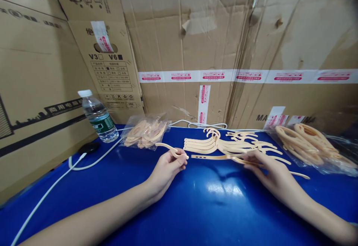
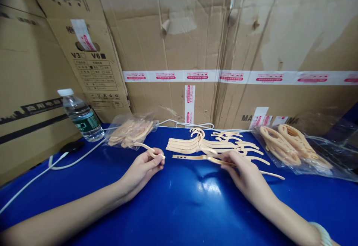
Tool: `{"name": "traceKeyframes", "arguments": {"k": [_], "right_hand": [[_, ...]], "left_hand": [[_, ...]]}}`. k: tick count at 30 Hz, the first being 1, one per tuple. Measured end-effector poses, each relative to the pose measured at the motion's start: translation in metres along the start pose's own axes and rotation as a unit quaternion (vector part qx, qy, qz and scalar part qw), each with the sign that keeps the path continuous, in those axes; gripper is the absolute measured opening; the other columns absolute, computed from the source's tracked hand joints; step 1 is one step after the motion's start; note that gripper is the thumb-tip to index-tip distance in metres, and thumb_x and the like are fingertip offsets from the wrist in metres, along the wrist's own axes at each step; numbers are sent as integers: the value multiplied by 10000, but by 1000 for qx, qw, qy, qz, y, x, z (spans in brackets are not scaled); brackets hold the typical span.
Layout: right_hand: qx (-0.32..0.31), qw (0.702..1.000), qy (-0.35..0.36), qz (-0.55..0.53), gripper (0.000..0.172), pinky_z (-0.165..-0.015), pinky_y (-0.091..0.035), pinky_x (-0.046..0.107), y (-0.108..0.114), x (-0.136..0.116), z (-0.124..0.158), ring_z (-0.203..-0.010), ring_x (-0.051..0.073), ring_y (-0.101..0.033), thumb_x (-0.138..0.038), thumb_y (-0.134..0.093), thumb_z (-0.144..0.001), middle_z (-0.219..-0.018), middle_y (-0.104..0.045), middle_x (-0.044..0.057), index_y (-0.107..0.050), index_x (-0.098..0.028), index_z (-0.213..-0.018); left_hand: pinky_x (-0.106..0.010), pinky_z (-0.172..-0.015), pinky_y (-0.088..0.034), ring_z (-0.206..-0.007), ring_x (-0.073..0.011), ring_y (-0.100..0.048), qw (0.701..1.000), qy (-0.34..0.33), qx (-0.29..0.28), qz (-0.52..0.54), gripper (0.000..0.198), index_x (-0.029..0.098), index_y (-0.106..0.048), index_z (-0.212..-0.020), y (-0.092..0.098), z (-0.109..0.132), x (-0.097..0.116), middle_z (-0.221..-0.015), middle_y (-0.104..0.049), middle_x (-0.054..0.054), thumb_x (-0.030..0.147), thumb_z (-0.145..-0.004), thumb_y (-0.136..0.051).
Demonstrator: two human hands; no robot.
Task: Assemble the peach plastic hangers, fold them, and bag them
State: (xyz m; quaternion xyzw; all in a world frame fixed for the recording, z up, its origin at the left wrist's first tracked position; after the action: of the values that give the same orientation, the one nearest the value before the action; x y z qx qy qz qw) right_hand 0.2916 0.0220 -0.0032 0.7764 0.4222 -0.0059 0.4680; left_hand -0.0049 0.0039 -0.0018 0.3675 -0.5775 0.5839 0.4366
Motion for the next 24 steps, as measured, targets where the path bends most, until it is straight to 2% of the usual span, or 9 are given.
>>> {"name": "traceKeyframes", "arguments": {"k": [3,6,8,14,24], "right_hand": [[27,999,27,18,175,-746,-551,334,11,-2,0,-876,224,-681,-261,-499,-920,-976,-699,56,-595,-265,-1067],[50,998,37,26,153,-767,-539,345,17,-4,1,-879,231,-667,-259,-492,-926,-953,-691,60,-604,-267,-1029],[49,998,39,22,155,-772,-537,348,18,-7,2,-884,233,-660,-251,-475,-932,-955,-684,70,-599,-262,-1025],[44,997,62,18,163,-724,-530,300,16,-19,2,-864,211,-650,-208,-468,-927,-941,-671,53,-584,-277,-1017],[58,996,63,38,159,-750,-527,310,15,-15,8,-843,210,-662,-185,-507,-903,-931,-685,33,-598,-286,-986]], "left_hand": [[-250,-740,-427,-782,-112,-512,1000,3,-3,26,304,153,-611,-770,1,0,0,-832,-577,1,304,-647,-844],[-303,-819,-448,-885,-141,-533,997,16,-22,71,260,159,-591,-736,2,1,-1,-989,-581,-24,263,-677,-822],[-338,-857,-456,-924,-156,-540,993,37,-55,103,249,161,-567,-716,0,3,-2,-1042,-586,-39,236,-705,-804],[-343,-842,-479,-906,-165,-591,976,78,-145,146,234,156,-553,-719,-5,8,-4,-1032,-600,-51,195,-747,-782],[-315,-766,-486,-785,-148,-621,973,91,-144,155,221,151,-555,-732,-3,6,-5,-974,-604,-39,183,-744,-774]]}}
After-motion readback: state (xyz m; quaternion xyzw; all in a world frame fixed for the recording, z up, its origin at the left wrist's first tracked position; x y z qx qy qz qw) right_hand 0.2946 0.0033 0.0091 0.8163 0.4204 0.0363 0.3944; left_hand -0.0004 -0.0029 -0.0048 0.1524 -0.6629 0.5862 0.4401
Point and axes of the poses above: each hand's wrist, its own z-axis away from the middle knuckle, its own y-axis out of the back of the hand, x = y × z, the point moved 2 cm from there along -z, towards the middle knuckle
